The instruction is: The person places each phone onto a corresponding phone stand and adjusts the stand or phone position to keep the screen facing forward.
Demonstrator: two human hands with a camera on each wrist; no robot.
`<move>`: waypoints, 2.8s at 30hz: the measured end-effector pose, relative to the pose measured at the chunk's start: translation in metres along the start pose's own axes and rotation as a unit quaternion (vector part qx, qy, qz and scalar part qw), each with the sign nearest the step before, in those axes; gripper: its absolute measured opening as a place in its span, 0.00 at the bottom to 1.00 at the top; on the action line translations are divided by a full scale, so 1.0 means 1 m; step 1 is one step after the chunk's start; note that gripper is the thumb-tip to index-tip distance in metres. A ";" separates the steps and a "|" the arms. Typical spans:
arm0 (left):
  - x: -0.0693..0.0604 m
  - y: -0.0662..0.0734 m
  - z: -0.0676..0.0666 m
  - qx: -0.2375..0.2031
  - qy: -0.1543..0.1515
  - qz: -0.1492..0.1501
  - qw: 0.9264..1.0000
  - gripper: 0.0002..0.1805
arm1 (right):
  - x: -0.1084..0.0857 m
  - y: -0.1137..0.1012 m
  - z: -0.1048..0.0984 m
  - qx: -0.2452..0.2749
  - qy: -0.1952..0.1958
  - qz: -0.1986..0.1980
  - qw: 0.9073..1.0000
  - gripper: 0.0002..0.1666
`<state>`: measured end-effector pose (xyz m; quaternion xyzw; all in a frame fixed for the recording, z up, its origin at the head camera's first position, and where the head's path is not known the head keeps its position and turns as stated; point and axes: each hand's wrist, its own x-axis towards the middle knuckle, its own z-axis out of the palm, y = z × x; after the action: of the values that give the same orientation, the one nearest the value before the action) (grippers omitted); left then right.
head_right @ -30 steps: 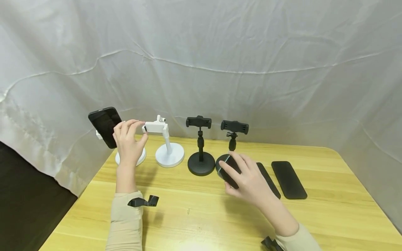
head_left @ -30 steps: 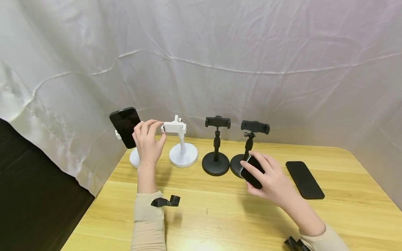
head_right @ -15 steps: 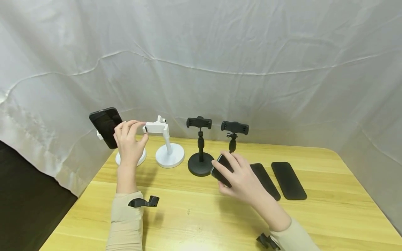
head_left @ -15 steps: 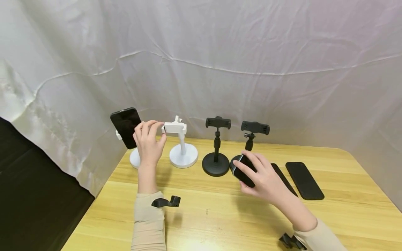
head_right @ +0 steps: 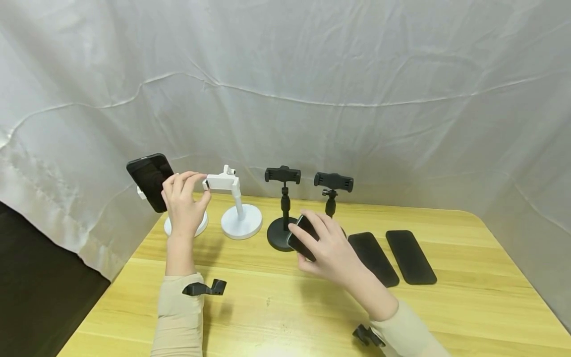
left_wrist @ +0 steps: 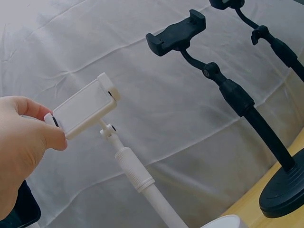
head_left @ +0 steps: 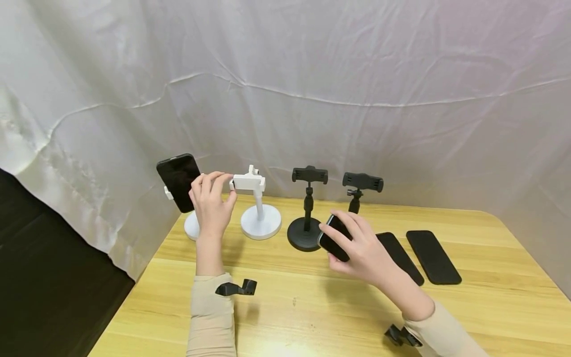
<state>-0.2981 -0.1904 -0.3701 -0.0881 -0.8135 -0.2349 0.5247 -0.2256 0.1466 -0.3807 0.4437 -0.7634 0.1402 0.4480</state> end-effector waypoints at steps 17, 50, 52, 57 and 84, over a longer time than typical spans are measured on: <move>0.000 0.001 -0.002 -0.003 -0.003 0.000 1.000 0.14 | 0.016 -0.006 0.012 0.006 0.006 -0.004 1.000 0.30; 0.001 0.003 -0.004 -0.004 -0.002 -0.007 1.000 0.14 | 0.043 -0.017 0.026 0.021 0.007 0.018 1.000 0.30; 0.001 0.003 -0.005 -0.004 -0.002 -0.007 1.000 0.14 | 0.044 -0.018 0.027 0.021 0.007 0.023 0.999 0.31; 0.001 0.003 -0.006 -0.004 -0.001 -0.007 1.000 0.14 | 0.047 -0.019 0.029 0.021 0.006 0.033 0.999 0.31; 0.000 0.001 -0.011 -0.004 -0.005 -0.009 1.000 0.14 | 0.074 -0.023 0.044 0.052 0.042 0.052 0.996 0.31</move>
<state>-0.2888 -0.1943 -0.3661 -0.0844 -0.8161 -0.2423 0.5179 -0.2464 0.0662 -0.3497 0.4203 -0.7575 0.2212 0.4479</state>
